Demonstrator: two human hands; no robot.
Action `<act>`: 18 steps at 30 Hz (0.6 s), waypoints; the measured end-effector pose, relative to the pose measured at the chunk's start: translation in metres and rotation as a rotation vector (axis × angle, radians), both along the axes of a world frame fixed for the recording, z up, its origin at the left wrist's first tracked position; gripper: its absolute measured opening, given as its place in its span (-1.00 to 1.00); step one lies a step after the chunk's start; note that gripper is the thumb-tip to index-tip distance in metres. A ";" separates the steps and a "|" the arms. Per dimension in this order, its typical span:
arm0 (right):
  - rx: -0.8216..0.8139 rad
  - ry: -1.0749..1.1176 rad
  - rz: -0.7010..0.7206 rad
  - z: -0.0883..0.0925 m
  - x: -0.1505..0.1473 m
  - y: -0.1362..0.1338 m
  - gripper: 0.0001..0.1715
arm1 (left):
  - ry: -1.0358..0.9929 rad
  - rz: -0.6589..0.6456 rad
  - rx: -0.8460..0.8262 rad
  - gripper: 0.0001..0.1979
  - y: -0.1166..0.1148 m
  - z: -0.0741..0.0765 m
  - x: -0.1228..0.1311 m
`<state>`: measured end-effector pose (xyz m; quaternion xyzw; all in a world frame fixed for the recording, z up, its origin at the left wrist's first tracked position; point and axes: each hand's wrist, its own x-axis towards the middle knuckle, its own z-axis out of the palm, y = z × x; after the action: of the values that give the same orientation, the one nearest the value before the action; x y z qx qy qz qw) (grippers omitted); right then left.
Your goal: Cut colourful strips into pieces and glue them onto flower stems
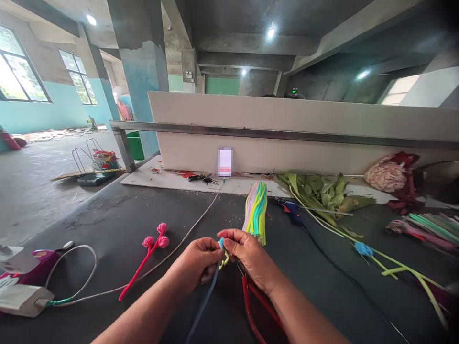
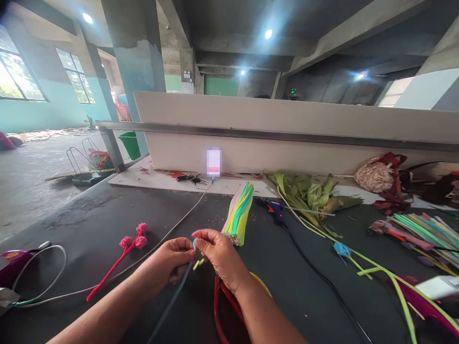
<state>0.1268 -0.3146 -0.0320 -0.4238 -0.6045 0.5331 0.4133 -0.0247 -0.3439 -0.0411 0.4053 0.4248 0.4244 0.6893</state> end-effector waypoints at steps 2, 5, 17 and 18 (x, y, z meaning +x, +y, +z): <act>0.096 -0.115 -0.149 0.006 0.012 0.010 -0.62 | 0.108 0.020 0.000 -0.69 0.004 -0.002 -0.004; 0.223 -0.330 -0.441 0.011 0.036 0.028 -0.75 | 0.297 0.093 -0.007 -0.70 0.010 -0.003 -0.007; 0.211 -0.932 -0.547 0.015 0.087 0.043 -0.79 | 0.696 0.168 0.011 -0.90 0.016 -0.002 -0.006; 0.201 -0.949 -0.530 0.015 0.086 0.043 -0.74 | 0.703 0.168 0.017 -0.89 0.016 -0.002 -0.006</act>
<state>0.2133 -0.2718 -0.0168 -0.7138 -0.6448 0.1010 0.2540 -0.0309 -0.3276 -0.0429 0.4959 0.6643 0.3177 0.4603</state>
